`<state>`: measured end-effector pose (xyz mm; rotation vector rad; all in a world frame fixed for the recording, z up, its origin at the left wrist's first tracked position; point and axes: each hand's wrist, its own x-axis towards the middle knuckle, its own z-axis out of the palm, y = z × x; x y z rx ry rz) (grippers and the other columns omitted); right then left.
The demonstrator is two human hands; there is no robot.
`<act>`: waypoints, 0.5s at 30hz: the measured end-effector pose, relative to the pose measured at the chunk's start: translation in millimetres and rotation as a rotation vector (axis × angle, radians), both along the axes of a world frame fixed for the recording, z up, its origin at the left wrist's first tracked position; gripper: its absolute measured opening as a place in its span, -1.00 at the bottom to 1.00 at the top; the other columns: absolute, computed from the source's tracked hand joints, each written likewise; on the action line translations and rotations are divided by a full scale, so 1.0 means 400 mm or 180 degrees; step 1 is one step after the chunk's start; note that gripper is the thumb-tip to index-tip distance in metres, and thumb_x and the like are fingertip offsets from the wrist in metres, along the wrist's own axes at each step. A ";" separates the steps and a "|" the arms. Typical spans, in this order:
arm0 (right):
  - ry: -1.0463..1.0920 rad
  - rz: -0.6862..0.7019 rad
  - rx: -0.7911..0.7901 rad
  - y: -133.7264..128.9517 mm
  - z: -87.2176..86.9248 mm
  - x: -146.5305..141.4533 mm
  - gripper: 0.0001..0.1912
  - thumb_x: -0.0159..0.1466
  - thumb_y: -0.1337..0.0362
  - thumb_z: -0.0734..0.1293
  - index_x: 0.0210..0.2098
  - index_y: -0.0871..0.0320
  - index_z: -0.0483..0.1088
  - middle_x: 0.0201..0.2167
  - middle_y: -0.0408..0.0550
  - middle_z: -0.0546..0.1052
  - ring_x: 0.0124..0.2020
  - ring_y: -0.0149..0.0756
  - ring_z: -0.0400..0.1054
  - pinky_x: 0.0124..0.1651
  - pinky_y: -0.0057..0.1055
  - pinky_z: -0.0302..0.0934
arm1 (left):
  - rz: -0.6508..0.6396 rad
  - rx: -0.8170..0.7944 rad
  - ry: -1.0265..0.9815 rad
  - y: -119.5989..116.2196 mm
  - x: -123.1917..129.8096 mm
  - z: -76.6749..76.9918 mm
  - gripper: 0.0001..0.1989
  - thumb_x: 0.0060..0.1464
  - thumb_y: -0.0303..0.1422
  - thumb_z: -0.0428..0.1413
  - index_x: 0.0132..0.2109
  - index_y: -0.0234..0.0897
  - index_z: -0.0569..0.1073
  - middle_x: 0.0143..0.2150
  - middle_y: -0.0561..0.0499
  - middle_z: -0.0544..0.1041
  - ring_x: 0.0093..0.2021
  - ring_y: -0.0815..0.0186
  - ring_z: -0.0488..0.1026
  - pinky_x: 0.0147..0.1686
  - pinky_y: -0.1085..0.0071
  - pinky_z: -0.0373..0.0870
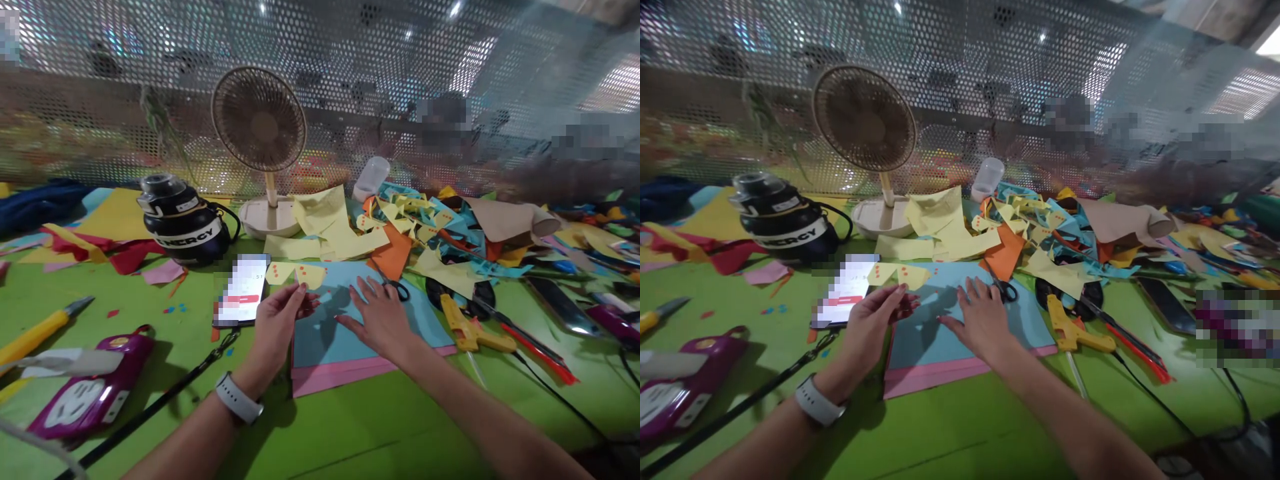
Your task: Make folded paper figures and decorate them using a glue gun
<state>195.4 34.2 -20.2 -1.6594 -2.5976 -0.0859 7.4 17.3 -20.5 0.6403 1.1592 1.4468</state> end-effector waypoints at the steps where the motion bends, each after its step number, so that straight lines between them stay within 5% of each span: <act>1: -0.0018 0.0010 0.0005 0.001 0.001 -0.003 -0.33 0.29 -0.17 0.10 0.15 0.18 0.35 0.25 0.24 0.24 0.28 0.14 0.05 0.18 0.12 -0.03 | 0.0004 -0.0002 0.0013 0.000 0.000 0.000 -0.63 -0.25 -0.15 0.36 -0.32 -0.31 0.54 -0.44 0.00 0.60 -0.45 0.32 0.52 -0.35 0.39 0.47; 6: 0.0433 -0.0107 -0.0015 0.013 0.008 0.014 -0.42 0.32 -0.13 0.10 0.10 0.07 0.40 0.33 0.10 0.11 0.32 0.10 -0.05 0.23 0.14 -0.10 | 0.0042 0.0000 0.0049 -0.001 -0.002 0.000 -0.61 -0.26 -0.14 0.35 -0.31 -0.32 0.54 -0.44 -0.01 0.60 -0.46 0.32 0.52 -0.36 0.40 0.46; 11: 0.2297 -0.0613 -0.1203 0.038 0.046 0.056 -0.37 0.33 -0.17 0.01 0.13 0.05 0.38 0.34 0.01 0.09 0.36 -0.05 -0.10 0.30 0.05 -0.19 | -0.0049 0.0009 0.0085 0.000 0.000 0.001 -0.66 -0.23 -0.17 0.34 -0.33 -0.31 0.55 -0.46 0.00 0.60 -0.49 0.35 0.51 -0.42 0.46 0.44; 15: 0.3715 -0.0480 -0.1932 0.031 0.070 0.054 -0.43 0.35 -0.15 -0.02 0.05 -0.07 0.44 0.28 -0.10 0.23 0.35 -0.14 -0.07 0.31 0.05 -0.19 | -0.0172 0.0011 0.0183 -0.004 0.009 0.003 -0.70 -0.20 -0.19 0.33 -0.36 -0.32 0.57 -0.45 -0.03 0.61 -0.48 0.33 0.52 -0.43 0.45 0.44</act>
